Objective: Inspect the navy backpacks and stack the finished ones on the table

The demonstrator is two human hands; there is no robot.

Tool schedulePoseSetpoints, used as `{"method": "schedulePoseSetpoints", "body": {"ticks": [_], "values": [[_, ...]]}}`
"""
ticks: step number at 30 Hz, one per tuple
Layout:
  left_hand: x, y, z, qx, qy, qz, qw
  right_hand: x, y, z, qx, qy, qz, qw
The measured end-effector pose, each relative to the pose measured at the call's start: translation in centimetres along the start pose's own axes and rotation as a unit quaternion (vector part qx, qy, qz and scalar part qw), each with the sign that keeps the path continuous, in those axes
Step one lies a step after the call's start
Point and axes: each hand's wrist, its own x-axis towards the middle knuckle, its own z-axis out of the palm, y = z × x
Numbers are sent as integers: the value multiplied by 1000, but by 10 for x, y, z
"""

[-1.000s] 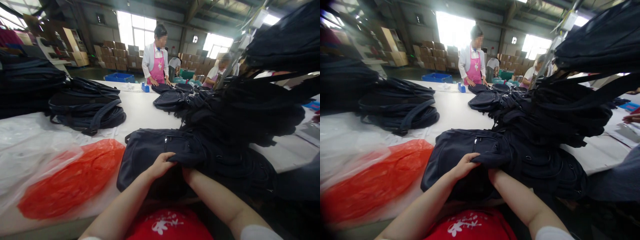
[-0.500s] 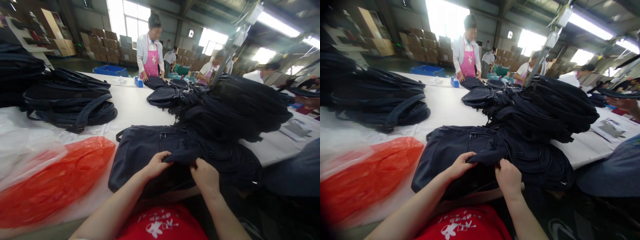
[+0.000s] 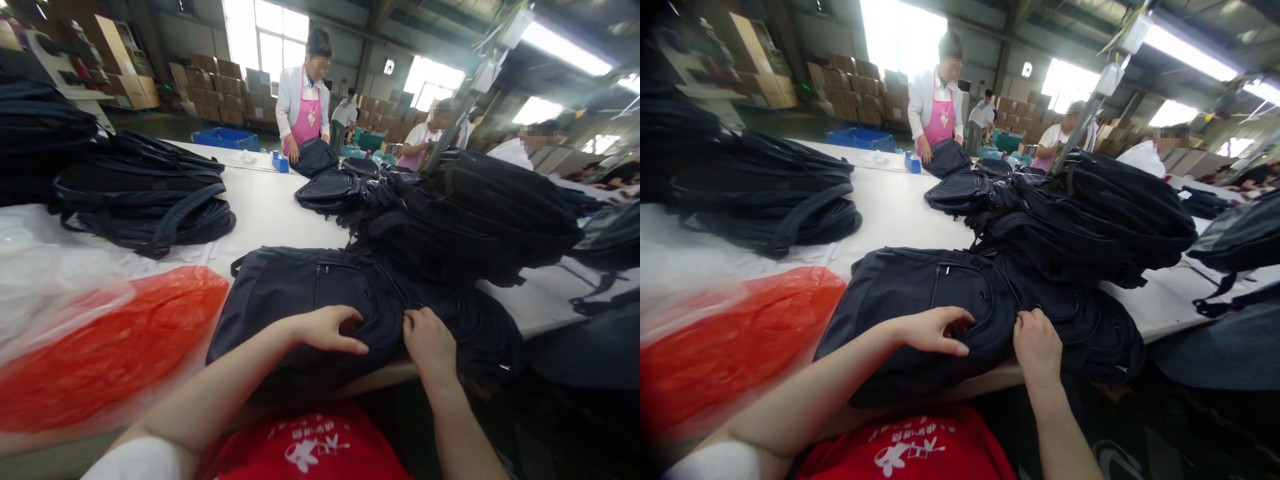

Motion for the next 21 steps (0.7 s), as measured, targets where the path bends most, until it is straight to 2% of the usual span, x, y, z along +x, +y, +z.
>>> {"method": "schedulePoseSetpoints", "body": {"ticks": [2,4,7,9,11,14,18,21], "values": [[23,10,0,57,10,69,996,1,5,3,21,15,-4,1000],[52,13,8,127,9,117,985,0,11,6,36,25,-10,999],[95,4,29,200,-33,107,973,-5,19,7,41,13,-12,999],[114,-5,40,213,-60,86,971,-13,24,4,53,-12,-17,998],[123,-13,46,206,-74,77,973,-26,25,-2,82,-50,-37,995],[125,-18,46,193,-80,70,975,-50,16,-15,143,-127,-86,978],[122,-16,49,196,-71,54,977,-77,-18,-26,199,-227,-156,940],[123,-15,54,208,-64,45,975,-91,-49,-17,245,-290,-167,910]]}}
